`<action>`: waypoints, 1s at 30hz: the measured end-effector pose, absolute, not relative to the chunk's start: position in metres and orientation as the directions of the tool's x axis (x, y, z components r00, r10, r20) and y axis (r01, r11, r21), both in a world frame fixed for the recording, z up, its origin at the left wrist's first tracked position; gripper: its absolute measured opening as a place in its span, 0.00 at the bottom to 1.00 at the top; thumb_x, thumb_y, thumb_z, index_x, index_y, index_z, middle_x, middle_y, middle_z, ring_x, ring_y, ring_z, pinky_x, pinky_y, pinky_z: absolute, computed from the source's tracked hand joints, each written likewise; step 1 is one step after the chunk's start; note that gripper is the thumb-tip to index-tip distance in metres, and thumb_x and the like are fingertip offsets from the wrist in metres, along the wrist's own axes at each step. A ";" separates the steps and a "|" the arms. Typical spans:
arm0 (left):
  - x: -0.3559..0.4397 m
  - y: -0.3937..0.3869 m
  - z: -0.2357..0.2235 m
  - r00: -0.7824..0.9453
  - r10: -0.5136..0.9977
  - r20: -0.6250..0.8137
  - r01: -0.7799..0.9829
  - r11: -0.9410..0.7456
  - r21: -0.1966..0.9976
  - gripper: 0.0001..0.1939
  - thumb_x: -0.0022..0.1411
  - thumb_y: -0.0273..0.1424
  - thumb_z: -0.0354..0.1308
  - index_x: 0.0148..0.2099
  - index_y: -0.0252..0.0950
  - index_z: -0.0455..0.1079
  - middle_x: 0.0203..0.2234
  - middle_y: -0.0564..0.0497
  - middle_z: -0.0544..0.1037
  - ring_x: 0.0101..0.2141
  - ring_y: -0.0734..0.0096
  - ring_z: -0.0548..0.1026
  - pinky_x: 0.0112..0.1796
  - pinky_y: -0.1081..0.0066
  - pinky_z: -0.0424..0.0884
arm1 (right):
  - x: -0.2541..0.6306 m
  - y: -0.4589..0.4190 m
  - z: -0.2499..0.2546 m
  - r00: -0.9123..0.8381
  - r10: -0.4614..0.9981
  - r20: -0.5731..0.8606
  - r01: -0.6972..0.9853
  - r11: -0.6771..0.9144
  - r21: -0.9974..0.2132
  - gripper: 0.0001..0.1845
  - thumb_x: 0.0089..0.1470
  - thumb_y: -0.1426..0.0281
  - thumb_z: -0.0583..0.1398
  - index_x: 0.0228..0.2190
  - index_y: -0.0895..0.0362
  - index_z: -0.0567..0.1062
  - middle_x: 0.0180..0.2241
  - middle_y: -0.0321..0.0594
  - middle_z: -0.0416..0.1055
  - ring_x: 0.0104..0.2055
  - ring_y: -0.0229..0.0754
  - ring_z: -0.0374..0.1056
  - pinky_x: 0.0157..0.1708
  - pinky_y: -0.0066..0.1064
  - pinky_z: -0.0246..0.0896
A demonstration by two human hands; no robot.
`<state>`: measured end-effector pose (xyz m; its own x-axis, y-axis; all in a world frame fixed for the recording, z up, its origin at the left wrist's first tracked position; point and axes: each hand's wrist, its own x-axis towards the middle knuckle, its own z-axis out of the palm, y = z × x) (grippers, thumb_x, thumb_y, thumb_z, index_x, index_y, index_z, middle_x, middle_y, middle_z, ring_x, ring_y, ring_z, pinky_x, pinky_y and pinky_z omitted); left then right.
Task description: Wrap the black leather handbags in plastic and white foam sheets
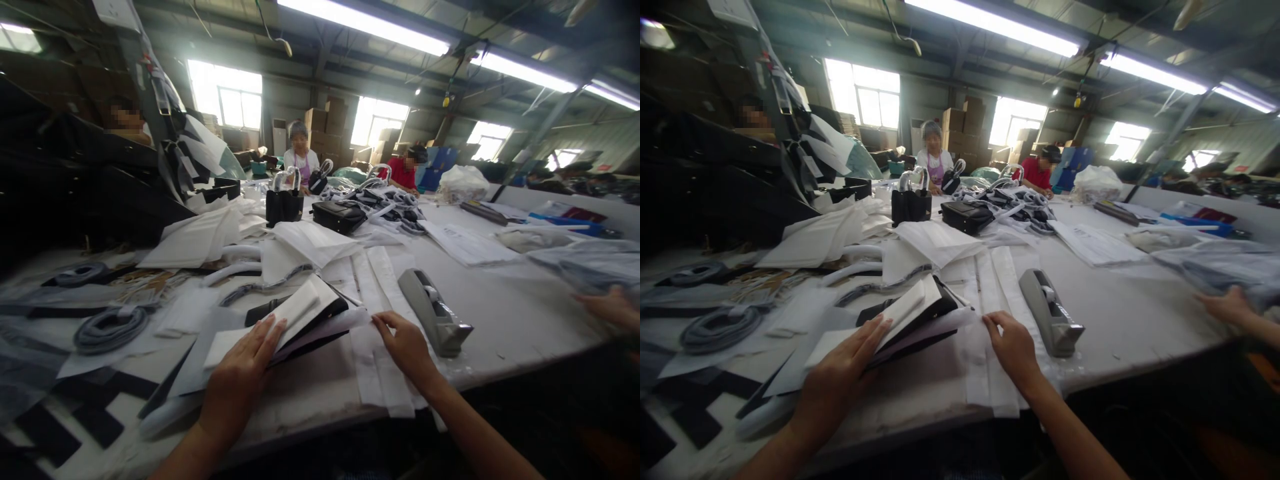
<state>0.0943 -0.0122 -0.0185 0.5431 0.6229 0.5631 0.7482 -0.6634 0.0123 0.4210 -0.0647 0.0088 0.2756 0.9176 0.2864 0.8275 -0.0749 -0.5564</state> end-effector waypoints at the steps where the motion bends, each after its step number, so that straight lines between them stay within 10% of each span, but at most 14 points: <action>1: 0.094 -0.012 -0.018 0.538 0.629 0.562 0.751 -0.660 0.020 0.39 0.55 0.17 0.49 0.68 0.40 0.52 0.63 0.47 0.64 0.58 0.57 0.70 0.53 0.59 0.72 | 0.416 -0.065 0.012 0.294 0.903 0.313 0.815 -0.066 -0.576 0.18 0.63 0.59 0.52 0.36 0.54 0.78 0.40 0.45 0.77 0.45 0.51 0.71 0.46 0.40 0.60; 10: 0.091 -0.005 -0.013 0.460 0.715 0.527 0.793 -0.598 0.119 0.41 0.57 0.21 0.51 0.71 0.43 0.46 0.65 0.52 0.61 0.58 0.59 0.69 0.52 0.61 0.73 | 0.329 -0.105 0.009 -0.312 0.949 0.055 0.530 0.222 -0.819 0.11 0.63 0.66 0.57 0.38 0.50 0.80 0.39 0.38 0.79 0.43 0.45 0.74 0.45 0.32 0.65; 15: 0.091 -0.002 -0.013 0.459 0.716 0.526 0.793 -0.597 0.120 0.42 0.57 0.20 0.52 0.71 0.44 0.44 0.66 0.52 0.60 0.57 0.60 0.70 0.52 0.62 0.72 | 0.327 -0.089 -0.011 -0.052 0.976 0.209 0.699 0.185 -0.691 0.18 0.62 0.64 0.58 0.52 0.52 0.75 0.54 0.47 0.72 0.56 0.51 0.68 0.55 0.41 0.61; 20: 0.092 0.000 -0.012 0.446 0.715 0.539 0.799 -0.589 0.120 0.40 0.61 0.22 0.53 0.71 0.44 0.44 0.65 0.52 0.61 0.56 0.60 0.72 0.52 0.65 0.72 | 0.307 -0.056 -0.036 -0.241 0.960 0.141 0.803 0.279 -0.527 0.44 0.52 0.59 0.66 0.65 0.59 0.59 0.67 0.53 0.51 0.69 0.59 0.45 0.67 0.53 0.39; 27: 0.090 0.004 -0.003 0.395 0.747 0.535 0.827 -0.543 0.149 0.39 0.63 0.27 0.56 0.71 0.45 0.44 0.63 0.50 0.65 0.51 0.59 0.76 0.47 0.66 0.75 | 0.307 -0.036 -0.019 -0.212 0.957 0.196 0.841 0.281 -0.463 0.24 0.61 0.59 0.58 0.58 0.48 0.69 0.60 0.39 0.67 0.65 0.48 0.57 0.66 0.46 0.44; 30: 0.087 0.005 -0.002 0.378 0.749 0.544 0.832 -0.533 0.155 0.38 0.64 0.28 0.57 0.71 0.46 0.44 0.62 0.49 0.67 0.49 0.58 0.77 0.46 0.66 0.76 | 0.335 -0.034 -0.024 -0.030 0.974 0.224 0.906 0.121 -0.405 0.24 0.64 0.65 0.54 0.60 0.57 0.66 0.64 0.50 0.60 0.68 0.55 0.49 0.66 0.53 0.38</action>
<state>0.0873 0.0049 -0.0018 0.3785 0.7489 0.5440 0.8316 -0.5332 0.1555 0.3348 -0.0337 -0.0237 -0.0301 0.9741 0.2242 0.9063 0.1213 -0.4049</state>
